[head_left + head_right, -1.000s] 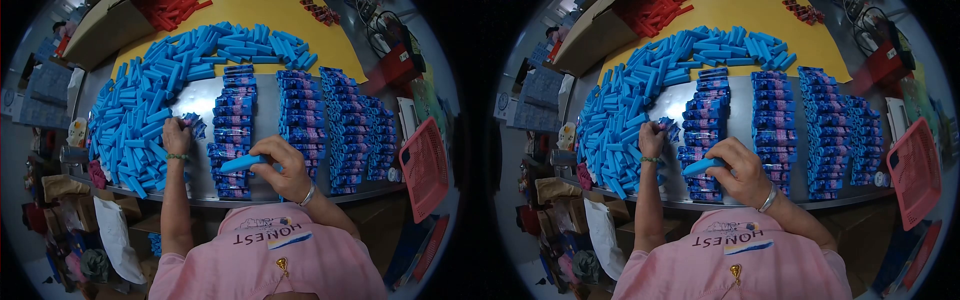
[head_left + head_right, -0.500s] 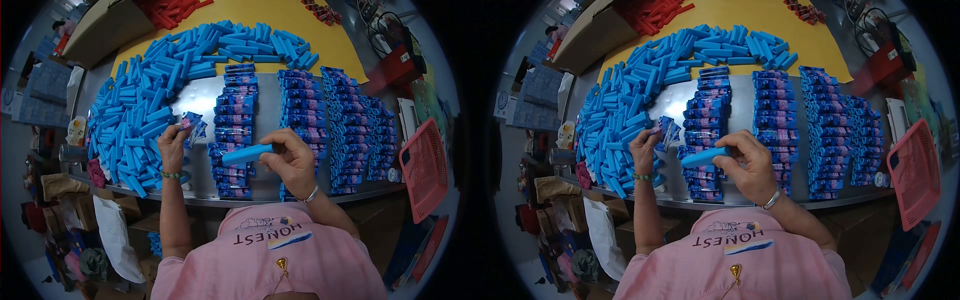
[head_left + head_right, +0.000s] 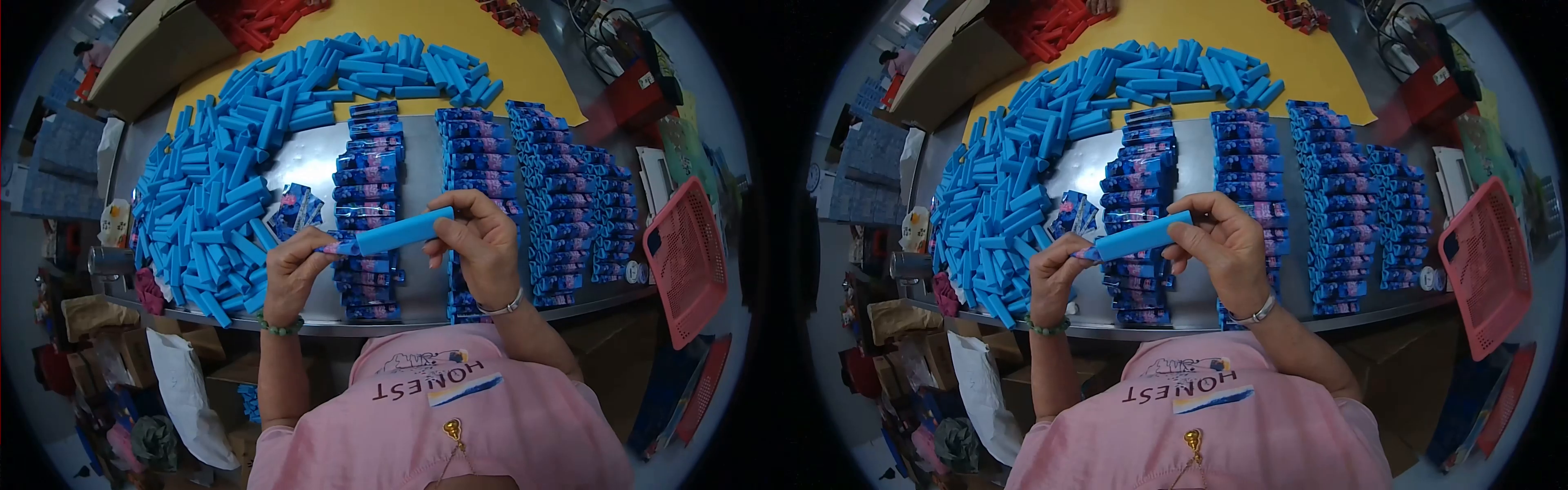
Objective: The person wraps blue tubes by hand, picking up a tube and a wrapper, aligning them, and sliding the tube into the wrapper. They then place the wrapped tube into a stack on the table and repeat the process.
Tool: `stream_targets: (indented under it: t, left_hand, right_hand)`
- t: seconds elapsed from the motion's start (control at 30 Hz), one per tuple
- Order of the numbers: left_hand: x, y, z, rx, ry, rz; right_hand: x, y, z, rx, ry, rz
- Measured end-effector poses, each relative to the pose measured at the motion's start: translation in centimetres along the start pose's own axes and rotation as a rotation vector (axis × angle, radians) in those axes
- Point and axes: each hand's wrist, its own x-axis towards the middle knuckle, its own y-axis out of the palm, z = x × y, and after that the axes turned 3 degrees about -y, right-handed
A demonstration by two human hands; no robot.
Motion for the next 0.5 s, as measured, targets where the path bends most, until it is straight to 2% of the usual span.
stream_targets:
  t: [0.5]
  left_hand:
    - [-0.21, 0.29, -0.02, -0.078, -0.108, 0.056]
  right_hand:
    - [0.29, -0.55, 0.14, -0.072, -0.026, 0.009]
